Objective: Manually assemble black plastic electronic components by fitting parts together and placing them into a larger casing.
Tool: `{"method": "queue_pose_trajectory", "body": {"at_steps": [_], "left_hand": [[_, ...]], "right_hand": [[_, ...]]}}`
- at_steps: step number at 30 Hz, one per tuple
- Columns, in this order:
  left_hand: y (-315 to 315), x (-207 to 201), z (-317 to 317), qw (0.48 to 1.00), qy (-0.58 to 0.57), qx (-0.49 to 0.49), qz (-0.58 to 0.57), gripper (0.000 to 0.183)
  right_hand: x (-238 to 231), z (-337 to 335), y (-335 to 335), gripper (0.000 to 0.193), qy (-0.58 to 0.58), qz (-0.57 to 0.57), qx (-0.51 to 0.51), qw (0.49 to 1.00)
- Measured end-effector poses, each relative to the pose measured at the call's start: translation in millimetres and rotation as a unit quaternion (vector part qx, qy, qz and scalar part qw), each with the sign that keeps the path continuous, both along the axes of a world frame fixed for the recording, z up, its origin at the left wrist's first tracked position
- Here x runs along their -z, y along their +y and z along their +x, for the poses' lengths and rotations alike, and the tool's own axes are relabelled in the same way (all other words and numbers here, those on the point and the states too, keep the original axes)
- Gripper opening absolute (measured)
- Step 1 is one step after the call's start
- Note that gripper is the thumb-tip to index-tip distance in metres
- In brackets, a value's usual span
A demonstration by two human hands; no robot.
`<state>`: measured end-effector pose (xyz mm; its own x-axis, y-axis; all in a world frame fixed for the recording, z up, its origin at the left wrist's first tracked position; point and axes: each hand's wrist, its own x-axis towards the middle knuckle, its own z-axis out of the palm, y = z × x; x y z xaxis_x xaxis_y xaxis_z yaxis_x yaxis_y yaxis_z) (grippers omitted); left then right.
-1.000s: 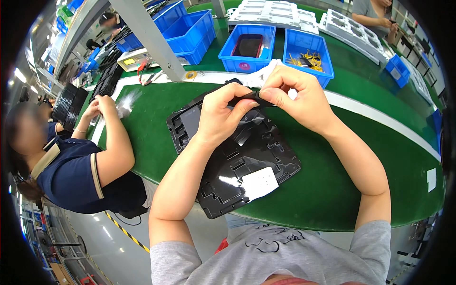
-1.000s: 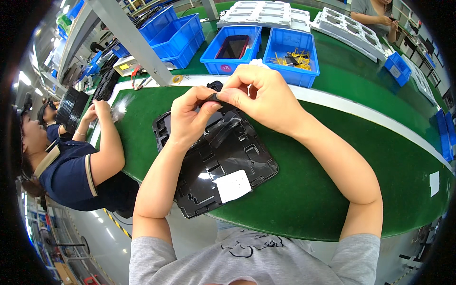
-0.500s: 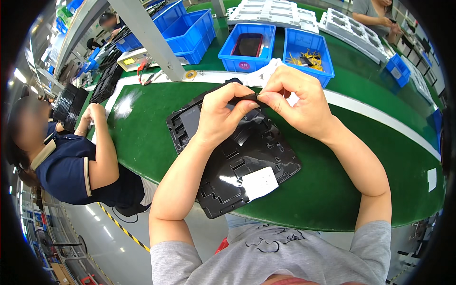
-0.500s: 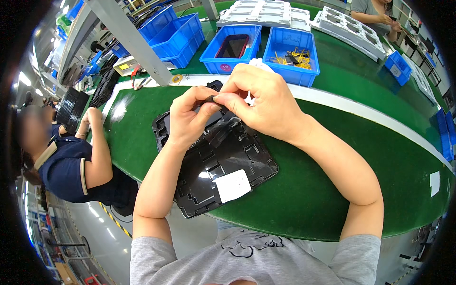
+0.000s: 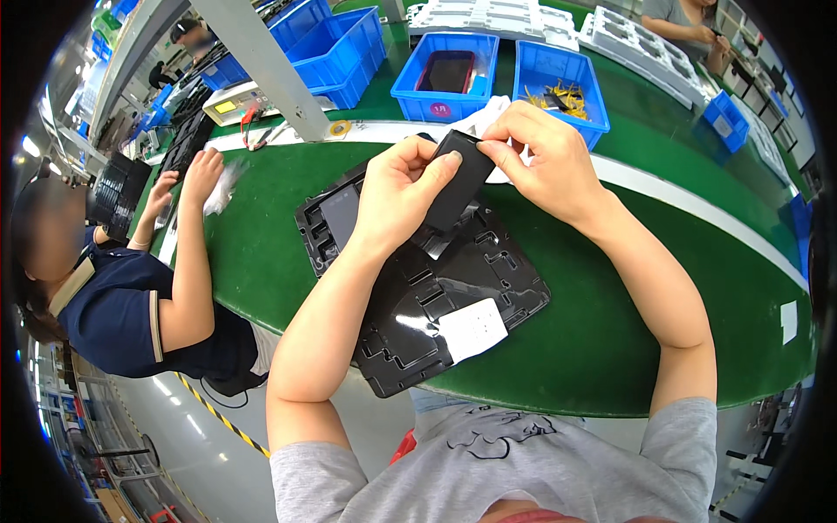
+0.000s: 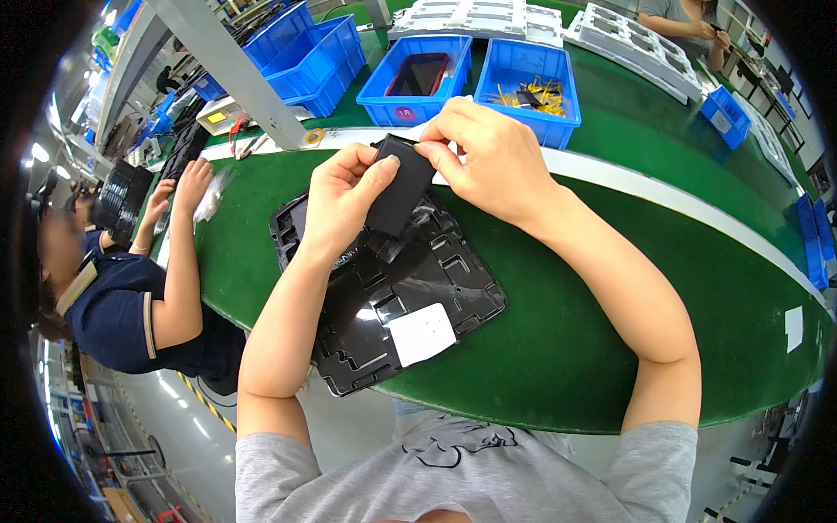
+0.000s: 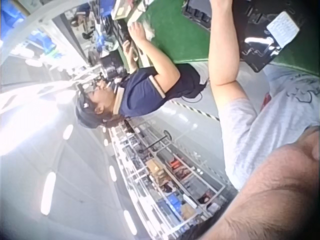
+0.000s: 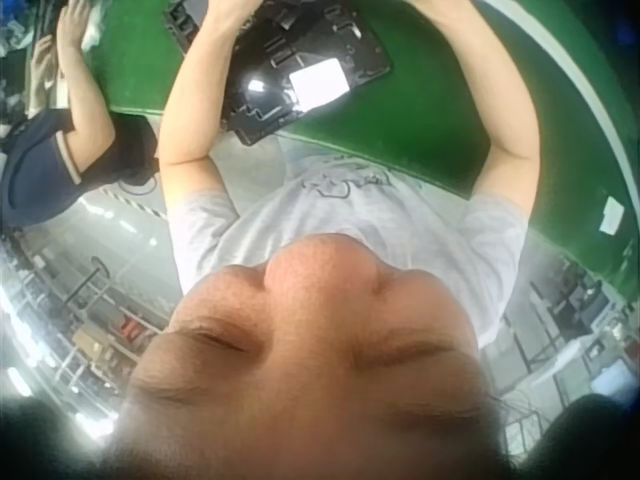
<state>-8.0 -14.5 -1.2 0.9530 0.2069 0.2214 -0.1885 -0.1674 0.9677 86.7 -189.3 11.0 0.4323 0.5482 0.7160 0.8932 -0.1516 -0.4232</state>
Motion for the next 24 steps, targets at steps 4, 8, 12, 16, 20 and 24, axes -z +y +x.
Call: {"method": "queue_pose_trajectory", "body": {"at_steps": [4,8,12,16,20,24], "left_hand": [[-2.1,-0.6,-0.6,0.999,-0.013,0.021,-0.046,0.022],[2.2,0.3,-0.2,0.996,-0.02,0.057,-0.059,0.027],[5.3,0.7,1.5,0.995,-0.031,0.081,-0.046,0.028],[8.6,3.0,2.7,0.995,-0.04,0.086,-0.044,0.027],[12.6,1.9,4.5,0.995,-0.014,0.065,-0.079,0.025],[11.2,3.3,7.9,0.995,0.004,0.018,-0.094,0.022]], "right_hand": [[-7.3,-1.4,-2.1,0.013,0.171,-0.029,-0.037,0.984],[-7.9,8.3,-2.9,0.019,0.387,-0.015,-0.155,0.909],[-7.7,12.7,-4.4,0.019,0.492,-0.012,-0.177,0.852],[-0.9,12.7,-1.7,0.02,0.526,0.001,-0.184,0.83],[-1.9,14.8,0.6,0.018,0.44,0.028,-0.174,0.88],[6.3,22.3,-2.6,0.015,0.237,0.019,-0.147,0.96]]}}
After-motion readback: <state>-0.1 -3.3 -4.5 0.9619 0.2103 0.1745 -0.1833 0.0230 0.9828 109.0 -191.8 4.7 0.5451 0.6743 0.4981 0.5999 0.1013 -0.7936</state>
